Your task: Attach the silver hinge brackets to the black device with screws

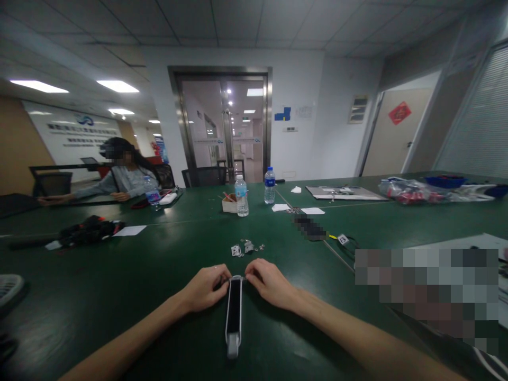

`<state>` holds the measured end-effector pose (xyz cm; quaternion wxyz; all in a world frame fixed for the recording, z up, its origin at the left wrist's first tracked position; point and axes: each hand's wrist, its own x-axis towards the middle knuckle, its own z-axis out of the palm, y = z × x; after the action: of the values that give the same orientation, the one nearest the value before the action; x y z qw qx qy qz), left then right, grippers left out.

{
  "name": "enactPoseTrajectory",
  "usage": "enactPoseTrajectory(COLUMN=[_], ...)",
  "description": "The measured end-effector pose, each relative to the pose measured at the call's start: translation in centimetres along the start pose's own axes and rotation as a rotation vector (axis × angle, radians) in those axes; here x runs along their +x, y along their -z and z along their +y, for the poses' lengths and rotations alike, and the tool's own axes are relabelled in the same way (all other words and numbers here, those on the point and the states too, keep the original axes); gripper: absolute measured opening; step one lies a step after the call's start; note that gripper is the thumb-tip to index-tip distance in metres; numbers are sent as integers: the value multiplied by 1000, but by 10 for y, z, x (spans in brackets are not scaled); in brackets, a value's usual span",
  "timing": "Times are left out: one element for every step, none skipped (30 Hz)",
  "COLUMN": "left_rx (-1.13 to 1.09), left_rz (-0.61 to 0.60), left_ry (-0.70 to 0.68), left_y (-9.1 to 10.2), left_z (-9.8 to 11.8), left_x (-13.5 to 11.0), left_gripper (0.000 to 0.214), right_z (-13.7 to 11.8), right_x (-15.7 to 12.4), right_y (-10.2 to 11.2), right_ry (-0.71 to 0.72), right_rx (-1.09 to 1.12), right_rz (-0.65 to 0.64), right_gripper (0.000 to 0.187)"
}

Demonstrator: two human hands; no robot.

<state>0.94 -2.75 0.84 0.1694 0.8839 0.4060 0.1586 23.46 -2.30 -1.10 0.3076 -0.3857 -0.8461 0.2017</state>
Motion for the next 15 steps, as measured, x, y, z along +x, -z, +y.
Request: enactPoseTrajectory(left_rx=[-4,-7,-9,-9,-9,-10,-10,-9,-6,-2,2,4,4,2,-1], left_rz=[-4,-7,-10,-11,-11,-11,-9,-4,3,12,21,29,34,35,35], left_ry=[3,5,6,5,5,5,3,1,-3,-9,-15,-21,-26,-30,-32], left_y=[0,0,0,1,0,0,0,0,-1,-1,-2,-3,-3,-4,-4], left_z=[0,0,0,0,0,0,0,0,-1,-1,-2,-2,-3,-4,-5], left_x=[0,0,-1,-1,-1,0,0,0,0,0,0,1,1,1,1], left_gripper=[12,12,12,12,12,12,12,12,12,11,11,11,11,11,11], right_z=[-1,-1,-2,-2,-3,-3,-4,-4,-5,-5,-4,-4,-3,-3,-2], right_x=[0,-1,-1,-1,-1,-2,-2,-2,-2,-2,-2,-2,-1,-2,-2], right_y=[0,1,2,2,3,3,4,4,4,4,3,3,3,2,2], right_ry=[-1,-8,-17,-30,-43,-53,-60,-65,-68,-70,-72,-73,-73,-70,-68], right_rx=[4,10,17,24,29,32,32,29,26,25,28,32,38,43,46], right_rz=[-6,-7,-6,0,8,15,16,11,0,-13,-27,-37,-42,-46,-47], right_gripper=[11,11,11,11,11,11,11,10,10,9,9,10,10,10,10])
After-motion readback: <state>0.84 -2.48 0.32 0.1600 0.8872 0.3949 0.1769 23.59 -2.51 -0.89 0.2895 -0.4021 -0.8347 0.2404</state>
